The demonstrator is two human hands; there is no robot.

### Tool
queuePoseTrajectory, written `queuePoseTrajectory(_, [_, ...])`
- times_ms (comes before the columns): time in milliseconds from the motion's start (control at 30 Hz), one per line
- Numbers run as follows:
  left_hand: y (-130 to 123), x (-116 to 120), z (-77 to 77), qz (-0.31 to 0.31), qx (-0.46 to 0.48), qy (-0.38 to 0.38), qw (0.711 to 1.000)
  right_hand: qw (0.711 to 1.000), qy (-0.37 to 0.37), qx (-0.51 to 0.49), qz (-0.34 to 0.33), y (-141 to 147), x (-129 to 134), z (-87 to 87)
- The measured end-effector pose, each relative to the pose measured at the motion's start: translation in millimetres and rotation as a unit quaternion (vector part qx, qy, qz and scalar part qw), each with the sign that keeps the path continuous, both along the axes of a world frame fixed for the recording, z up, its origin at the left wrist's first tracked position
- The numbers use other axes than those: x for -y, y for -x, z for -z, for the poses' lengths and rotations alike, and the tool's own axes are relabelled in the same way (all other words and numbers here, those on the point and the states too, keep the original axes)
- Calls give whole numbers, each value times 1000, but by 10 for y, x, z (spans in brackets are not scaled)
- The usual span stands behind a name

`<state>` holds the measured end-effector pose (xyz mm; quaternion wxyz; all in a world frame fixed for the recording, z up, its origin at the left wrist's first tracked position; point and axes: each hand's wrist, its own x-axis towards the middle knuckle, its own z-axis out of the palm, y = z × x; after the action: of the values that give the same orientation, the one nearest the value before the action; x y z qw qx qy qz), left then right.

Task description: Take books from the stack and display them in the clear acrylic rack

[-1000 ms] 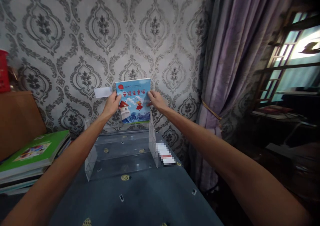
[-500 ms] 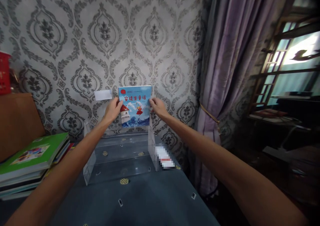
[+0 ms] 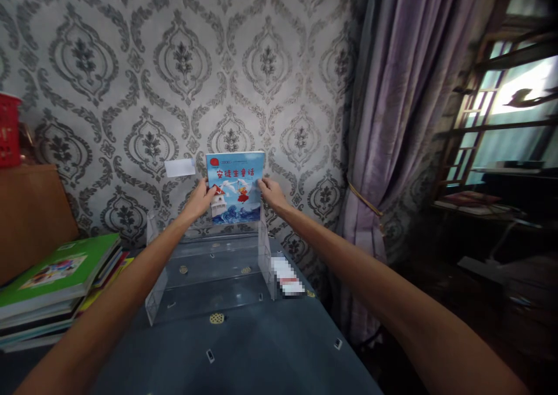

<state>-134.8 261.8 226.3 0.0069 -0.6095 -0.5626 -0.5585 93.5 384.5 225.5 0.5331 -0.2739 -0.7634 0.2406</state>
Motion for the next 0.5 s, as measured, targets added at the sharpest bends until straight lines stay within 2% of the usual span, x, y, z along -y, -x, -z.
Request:
queuePoseTrajectory(167, [-44, 17, -22, -16, -30, 20, 999, 1000, 21, -11, -12, 28, -16, 33])
queuePoseTrajectory(500, [-58, 38, -28, 30, -28, 27, 999, 998, 55, -29, -20, 20, -14, 81])
